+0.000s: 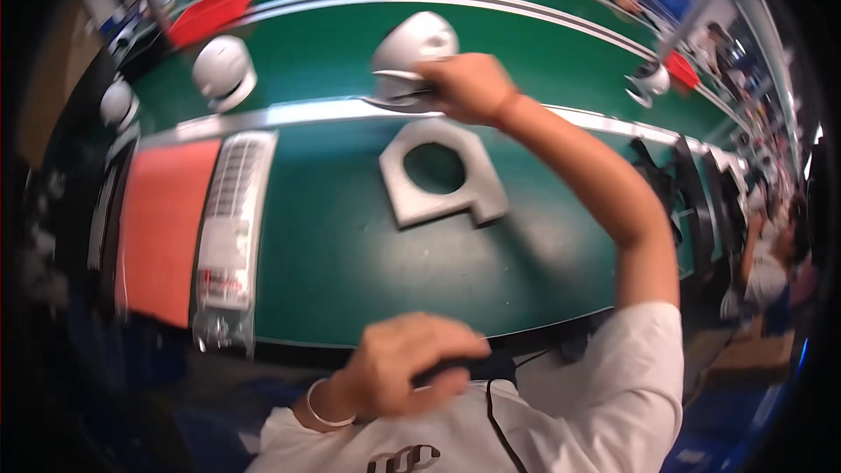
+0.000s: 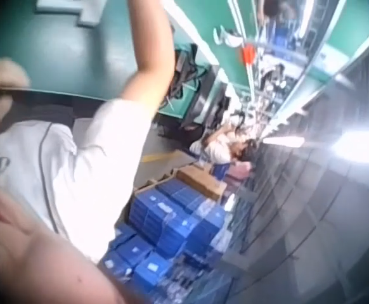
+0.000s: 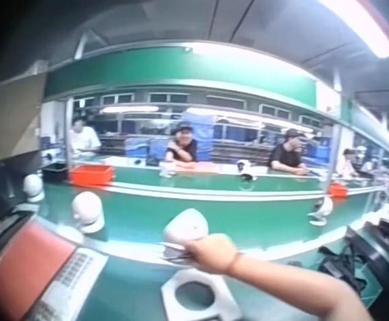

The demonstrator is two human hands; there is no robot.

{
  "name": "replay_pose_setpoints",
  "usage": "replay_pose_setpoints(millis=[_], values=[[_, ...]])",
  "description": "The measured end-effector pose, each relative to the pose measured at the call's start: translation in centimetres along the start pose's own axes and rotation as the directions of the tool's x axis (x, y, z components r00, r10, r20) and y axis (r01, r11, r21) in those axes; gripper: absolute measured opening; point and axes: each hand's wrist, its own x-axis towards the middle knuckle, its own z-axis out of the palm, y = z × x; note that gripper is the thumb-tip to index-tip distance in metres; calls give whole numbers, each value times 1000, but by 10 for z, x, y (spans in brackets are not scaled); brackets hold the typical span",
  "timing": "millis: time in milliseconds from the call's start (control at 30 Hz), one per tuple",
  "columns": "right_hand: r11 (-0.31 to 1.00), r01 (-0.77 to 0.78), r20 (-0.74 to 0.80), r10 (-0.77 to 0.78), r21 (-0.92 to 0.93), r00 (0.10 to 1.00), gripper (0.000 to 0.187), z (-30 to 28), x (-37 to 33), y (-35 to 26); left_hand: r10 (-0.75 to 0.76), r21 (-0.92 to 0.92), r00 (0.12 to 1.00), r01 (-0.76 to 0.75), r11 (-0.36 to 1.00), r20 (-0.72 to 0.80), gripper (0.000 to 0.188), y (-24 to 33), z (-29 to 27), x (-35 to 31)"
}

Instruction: Applying small adhesive labels to the base of security cameras on an assembly line.

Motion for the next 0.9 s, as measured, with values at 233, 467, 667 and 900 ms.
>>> replay_pose_setpoints(millis=[233, 467, 667, 900], values=[[944, 121, 84, -154, 307, 985, 16, -72, -50, -33, -196, 586, 898, 409, 699, -393, 48, -64, 3, -22], [879, -101, 322, -62, 467, 945, 29, -58, -64, -17, -251, 778, 925, 375, 504, -283, 66, -102, 5, -14], [827, -223, 112, 193, 516, 975, 40, -36, -97, -35, -409, 766, 895, 388, 513, -179, 71, -83, -21, -4], [-381, -231, 424, 569, 895, 705, 24, -15, -167, -39, -468, 745, 801, 559, 364, -373, 78, -103, -123, 36]])
